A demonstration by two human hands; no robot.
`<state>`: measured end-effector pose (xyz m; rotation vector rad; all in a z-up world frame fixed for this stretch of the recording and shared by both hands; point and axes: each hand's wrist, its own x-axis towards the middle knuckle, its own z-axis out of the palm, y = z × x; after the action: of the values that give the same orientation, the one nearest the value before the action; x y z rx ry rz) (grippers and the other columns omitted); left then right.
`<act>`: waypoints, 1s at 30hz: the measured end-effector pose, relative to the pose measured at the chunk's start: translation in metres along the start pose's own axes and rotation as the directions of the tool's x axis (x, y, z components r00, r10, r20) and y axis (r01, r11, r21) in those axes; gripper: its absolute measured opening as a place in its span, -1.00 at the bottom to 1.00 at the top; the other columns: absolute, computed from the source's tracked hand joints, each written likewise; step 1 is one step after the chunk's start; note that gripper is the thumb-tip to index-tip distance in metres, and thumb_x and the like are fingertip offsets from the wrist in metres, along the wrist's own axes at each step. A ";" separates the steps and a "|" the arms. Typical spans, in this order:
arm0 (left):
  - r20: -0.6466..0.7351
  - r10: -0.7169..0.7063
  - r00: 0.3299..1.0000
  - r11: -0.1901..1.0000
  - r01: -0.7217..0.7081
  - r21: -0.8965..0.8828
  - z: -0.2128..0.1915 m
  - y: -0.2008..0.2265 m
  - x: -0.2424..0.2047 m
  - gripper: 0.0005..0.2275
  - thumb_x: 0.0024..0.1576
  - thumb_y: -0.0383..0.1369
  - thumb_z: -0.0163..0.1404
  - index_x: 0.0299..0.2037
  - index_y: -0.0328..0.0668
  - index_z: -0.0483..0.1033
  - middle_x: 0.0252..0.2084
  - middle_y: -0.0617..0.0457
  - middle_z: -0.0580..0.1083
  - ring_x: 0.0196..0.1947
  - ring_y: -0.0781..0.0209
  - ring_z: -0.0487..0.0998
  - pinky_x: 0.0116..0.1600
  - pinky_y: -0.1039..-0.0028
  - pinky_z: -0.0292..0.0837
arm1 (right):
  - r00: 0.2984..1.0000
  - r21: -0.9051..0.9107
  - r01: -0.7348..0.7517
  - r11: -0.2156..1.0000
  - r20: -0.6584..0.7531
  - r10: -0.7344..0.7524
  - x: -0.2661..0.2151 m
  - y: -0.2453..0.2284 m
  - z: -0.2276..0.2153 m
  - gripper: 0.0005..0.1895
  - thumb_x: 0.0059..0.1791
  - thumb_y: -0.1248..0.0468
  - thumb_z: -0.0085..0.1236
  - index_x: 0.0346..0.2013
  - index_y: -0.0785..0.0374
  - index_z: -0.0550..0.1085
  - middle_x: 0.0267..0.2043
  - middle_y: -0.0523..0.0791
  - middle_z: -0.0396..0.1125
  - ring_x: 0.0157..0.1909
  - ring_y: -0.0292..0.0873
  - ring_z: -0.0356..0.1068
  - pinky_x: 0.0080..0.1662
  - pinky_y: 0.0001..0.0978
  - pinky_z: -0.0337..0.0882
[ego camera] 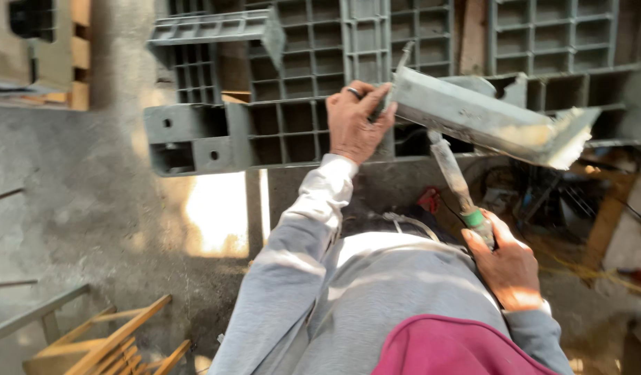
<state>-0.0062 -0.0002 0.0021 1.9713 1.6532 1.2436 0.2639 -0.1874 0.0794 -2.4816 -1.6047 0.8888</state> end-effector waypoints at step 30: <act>0.018 -0.031 0.999 1.000 0.031 -0.002 0.002 -0.001 -0.003 -0.70 0.09 -0.24 0.25 0.03 0.06 0.64 -0.20 0.23 0.46 -0.17 0.25 0.45 0.14 0.30 0.17 | 0.947 0.194 0.292 0.936 -0.196 -0.255 -0.009 0.023 0.005 -0.51 0.02 0.09 0.25 0.21 0.17 0.49 -0.21 0.05 0.52 -0.20 -0.10 0.56 -0.17 -0.31 0.47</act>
<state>-0.0054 -0.0023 -0.0006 1.9425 1.6659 1.2131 0.2775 -0.2065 0.0710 -2.0587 -1.6425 0.7504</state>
